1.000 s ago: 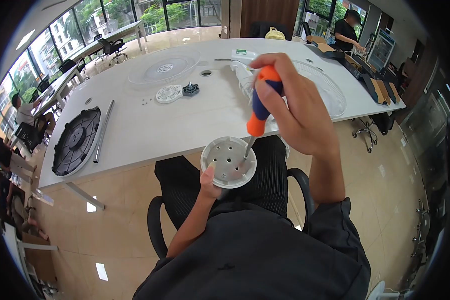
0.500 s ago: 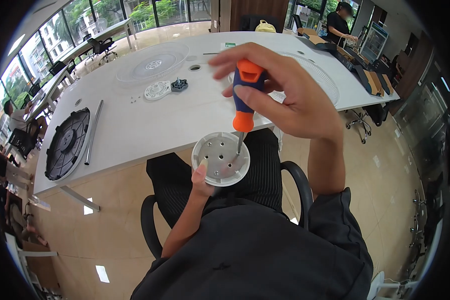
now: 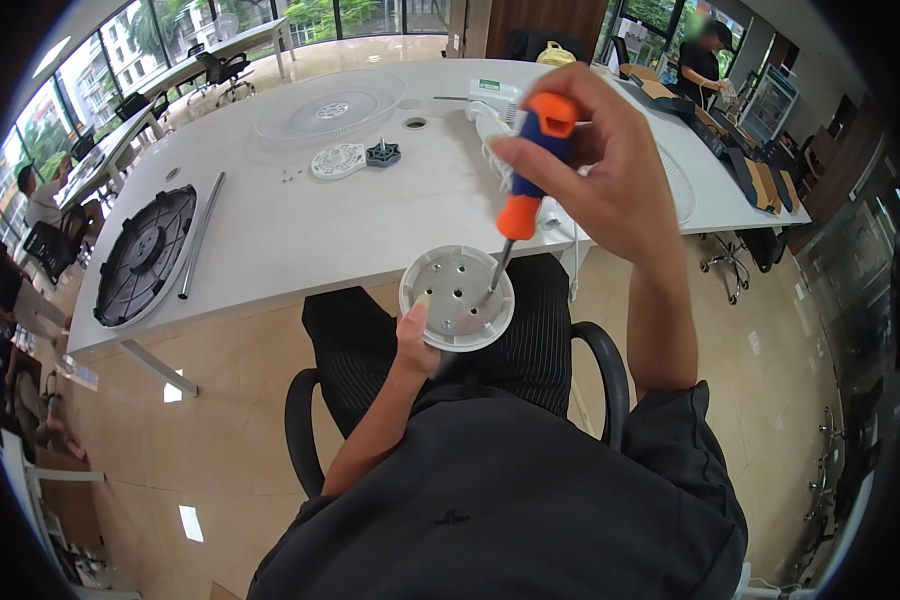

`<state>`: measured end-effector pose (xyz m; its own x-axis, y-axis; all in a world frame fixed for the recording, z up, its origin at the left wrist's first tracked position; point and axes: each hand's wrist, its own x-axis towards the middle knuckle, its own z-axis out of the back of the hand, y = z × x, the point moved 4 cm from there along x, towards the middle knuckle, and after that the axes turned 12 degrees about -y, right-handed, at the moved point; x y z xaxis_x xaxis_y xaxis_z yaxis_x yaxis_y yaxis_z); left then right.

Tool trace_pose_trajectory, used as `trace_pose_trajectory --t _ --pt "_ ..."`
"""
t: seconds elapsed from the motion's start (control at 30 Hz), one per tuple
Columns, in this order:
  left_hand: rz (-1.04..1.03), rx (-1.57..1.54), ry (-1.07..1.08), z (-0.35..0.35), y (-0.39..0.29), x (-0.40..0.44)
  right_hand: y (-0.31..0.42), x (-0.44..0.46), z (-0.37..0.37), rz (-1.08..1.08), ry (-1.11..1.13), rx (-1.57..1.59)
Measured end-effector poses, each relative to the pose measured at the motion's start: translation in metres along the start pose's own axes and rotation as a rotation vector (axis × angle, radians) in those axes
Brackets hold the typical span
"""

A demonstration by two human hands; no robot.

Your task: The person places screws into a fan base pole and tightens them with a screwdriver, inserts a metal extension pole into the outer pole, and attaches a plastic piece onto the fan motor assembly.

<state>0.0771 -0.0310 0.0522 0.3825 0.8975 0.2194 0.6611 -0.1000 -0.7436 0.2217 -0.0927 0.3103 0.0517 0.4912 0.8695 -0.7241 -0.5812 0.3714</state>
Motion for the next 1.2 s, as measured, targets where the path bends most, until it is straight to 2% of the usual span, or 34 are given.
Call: trace_pose_trajectory --t 0.03,0.07,0.1,0.13,0.2,0.23,0.3,0.33,0.4,0.43,0.5,0.57,0.63,0.77,0.83,0.87,0.93,0.97,1.03,1.07,1.2 --pt "-0.009 0.120 -0.030 0.001 -0.001 0.000 0.003 -0.001 -0.002 0.002 0.003 0.005" --pt "-0.009 0.121 -0.034 0.003 0.000 0.001 0.005 -0.003 -0.003 0.020 -0.042 -0.139" --pt "-0.034 0.041 0.017 0.002 -0.001 0.003 0.007 -0.004 -0.002 0.039 -0.086 -0.284" --pt "-0.058 -0.039 0.069 0.000 -0.002 0.004 0.009 -0.003 -0.001 0.039 -0.085 -0.282" --pt "-0.040 -0.029 0.034 -0.003 -0.004 0.001 0.010 -0.002 -0.002 -0.077 0.076 -0.079" --pt "-0.024 -0.021 0.002 -0.004 -0.006 0.001 0.007 -0.003 -0.003 -0.077 0.078 -0.077" --pt "-0.049 0.032 -0.028 -0.005 -0.009 0.000 0.001 -0.003 -0.007 -0.096 0.053 0.355" --pt "-0.070 0.084 -0.055 -0.004 -0.010 0.000 -0.002 -0.003 -0.007 -0.095 0.053 0.359" --pt "-0.080 0.027 -0.006 -0.002 -0.007 0.004 -0.003 -0.004 -0.006 0.017 0.017 0.144" --pt "-0.088 -0.034 0.046 -0.002 -0.006 0.005 -0.001 -0.005 -0.009 0.015 0.015 0.144" --pt "-0.092 -0.141 0.085 -0.005 -0.003 0.002 0.009 -0.008 -0.013 0.121 -0.060 -0.140" --pt "-0.103 -0.249 0.125 -0.009 -0.006 0.000 0.006 -0.005 -0.011 0.036 -0.026 -0.138" --pt "-0.102 0.049 -0.025 -0.003 -0.009 -0.004 -0.006 -0.004 -0.010 -0.131 0.086 0.149" --pt "-0.170 0.041 -0.040 0.004 -0.007 0.000 -0.001 -0.009 -0.010 -0.172 0.173 0.374" --pt "-0.095 0.023 -0.055 0.005 0.002 0.001 -0.007 -0.014 -0.014 -0.130 -0.041 0.201" --pt "-0.095 0.025 -0.055 0.005 0.007 -0.001 -0.006 -0.016 -0.018 -0.131 -0.043 0.202" --pt "-0.065 -0.060 -0.111 0.004 0.015 -0.005 0.006 -0.018 -0.021 0.077 -0.175 -0.038" --pt "-0.070 -0.058 -0.108 0.005 0.014 -0.005 0.010 -0.021 -0.025 0.082 -0.179 -0.036" --pt "-0.070 -0.189 0.023 -0.008 0.000 -0.005 0.015 -0.026 -0.025 0.098 -0.328 0.013" --pt "-0.027 -0.179 -0.061 -0.006 0.001 -0.006 0.014 -0.028 -0.025 0.123 -0.347 0.022" --pt "-0.070 -0.107 -0.058 -0.005 -0.003 -0.005 0.010 -0.022 -0.023 0.068 -0.336 0.040"
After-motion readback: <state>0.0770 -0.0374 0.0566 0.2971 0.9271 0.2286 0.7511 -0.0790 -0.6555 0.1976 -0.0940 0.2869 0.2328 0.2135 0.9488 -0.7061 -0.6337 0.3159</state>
